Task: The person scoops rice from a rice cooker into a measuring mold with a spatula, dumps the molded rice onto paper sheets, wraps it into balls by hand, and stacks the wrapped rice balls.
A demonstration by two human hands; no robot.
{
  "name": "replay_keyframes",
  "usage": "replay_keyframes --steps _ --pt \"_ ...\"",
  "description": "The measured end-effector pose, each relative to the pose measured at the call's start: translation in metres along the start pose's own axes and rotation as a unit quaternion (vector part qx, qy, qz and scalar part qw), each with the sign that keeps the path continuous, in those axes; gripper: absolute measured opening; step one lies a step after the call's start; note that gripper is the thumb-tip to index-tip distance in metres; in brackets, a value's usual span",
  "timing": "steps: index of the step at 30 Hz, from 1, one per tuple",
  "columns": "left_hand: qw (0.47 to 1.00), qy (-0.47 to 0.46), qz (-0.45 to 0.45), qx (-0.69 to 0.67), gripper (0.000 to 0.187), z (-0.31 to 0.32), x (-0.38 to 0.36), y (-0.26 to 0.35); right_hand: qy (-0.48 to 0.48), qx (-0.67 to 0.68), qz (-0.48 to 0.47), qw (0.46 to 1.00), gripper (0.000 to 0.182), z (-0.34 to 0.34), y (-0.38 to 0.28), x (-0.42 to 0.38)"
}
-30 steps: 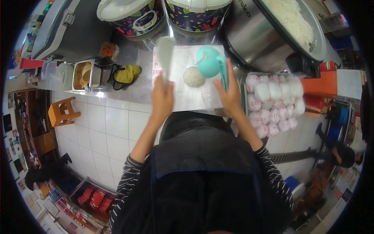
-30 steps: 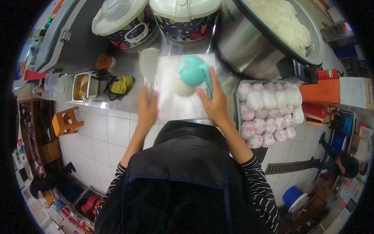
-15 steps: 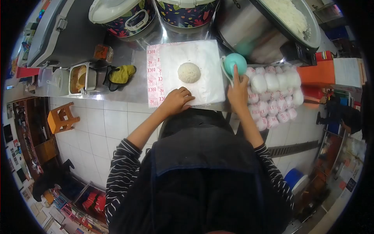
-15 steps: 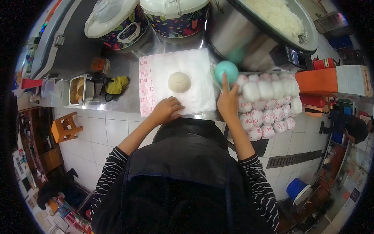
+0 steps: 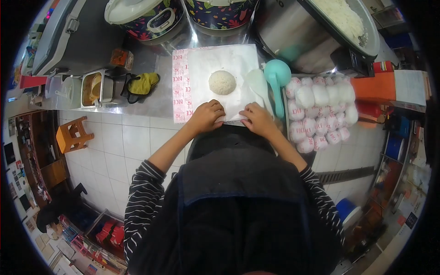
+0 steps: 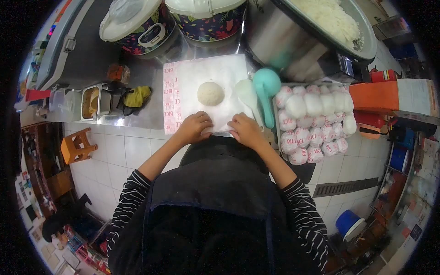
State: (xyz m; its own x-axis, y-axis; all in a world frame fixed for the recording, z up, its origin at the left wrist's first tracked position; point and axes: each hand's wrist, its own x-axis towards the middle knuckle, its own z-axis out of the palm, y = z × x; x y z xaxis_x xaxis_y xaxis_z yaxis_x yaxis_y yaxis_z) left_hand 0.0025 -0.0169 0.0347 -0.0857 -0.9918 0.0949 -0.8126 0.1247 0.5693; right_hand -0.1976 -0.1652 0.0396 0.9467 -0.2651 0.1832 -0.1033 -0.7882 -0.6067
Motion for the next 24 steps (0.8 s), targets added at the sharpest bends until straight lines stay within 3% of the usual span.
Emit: replay_keyframes --steps 13,24 --pt "0.999 0.033 -0.001 -0.011 0.018 0.004 -0.007 -0.006 -0.022 0.059 0.009 0.998 0.006 0.009 0.013 0.003" --pt "0.999 -0.005 0.047 0.023 0.013 0.004 -0.008 -0.008 -0.048 0.056 0.024 0.997 0.006 0.007 0.015 0.001"
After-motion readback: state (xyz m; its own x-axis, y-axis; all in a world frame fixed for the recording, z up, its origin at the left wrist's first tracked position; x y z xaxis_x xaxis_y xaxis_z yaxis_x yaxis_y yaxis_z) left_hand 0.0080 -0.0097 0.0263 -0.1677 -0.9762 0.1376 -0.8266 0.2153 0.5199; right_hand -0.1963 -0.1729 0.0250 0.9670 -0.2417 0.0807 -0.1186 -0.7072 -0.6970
